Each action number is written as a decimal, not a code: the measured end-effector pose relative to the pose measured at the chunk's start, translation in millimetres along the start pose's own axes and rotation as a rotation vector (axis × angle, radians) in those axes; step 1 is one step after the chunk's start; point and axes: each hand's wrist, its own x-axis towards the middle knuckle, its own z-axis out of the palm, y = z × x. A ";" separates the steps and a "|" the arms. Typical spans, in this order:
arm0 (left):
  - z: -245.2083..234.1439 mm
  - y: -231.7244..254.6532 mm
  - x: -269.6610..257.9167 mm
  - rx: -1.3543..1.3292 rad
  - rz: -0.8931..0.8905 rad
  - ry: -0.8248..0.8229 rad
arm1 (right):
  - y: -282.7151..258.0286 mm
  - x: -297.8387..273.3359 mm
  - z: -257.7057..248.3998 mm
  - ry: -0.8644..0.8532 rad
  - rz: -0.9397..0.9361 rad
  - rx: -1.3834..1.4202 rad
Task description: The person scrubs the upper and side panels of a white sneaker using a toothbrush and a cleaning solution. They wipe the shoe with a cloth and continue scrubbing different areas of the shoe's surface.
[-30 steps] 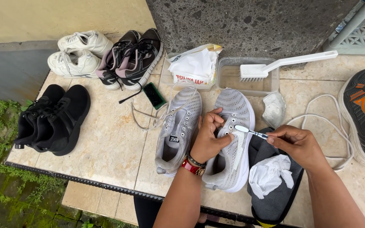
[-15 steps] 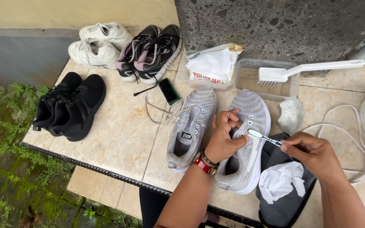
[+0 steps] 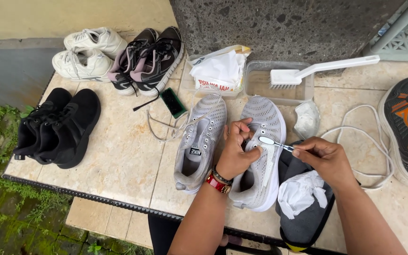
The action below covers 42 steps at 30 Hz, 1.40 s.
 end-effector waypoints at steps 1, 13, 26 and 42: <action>0.1 0.4 1.1 -0.002 -0.002 0.002 | -1.4 0.7 0.6 -0.002 0.002 -0.002; -1.5 2.0 0.8 -0.057 -0.002 -0.005 | -1.8 -0.4 -0.5 -0.036 0.003 0.038; 2.0 3.6 0.8 -0.216 -0.039 0.018 | 3.6 3.4 -21.0 -0.080 -0.003 -0.006; 0.0 -8.9 1.1 -0.077 0.072 -0.048 | 1.0 7.3 7.5 0.032 -0.113 0.070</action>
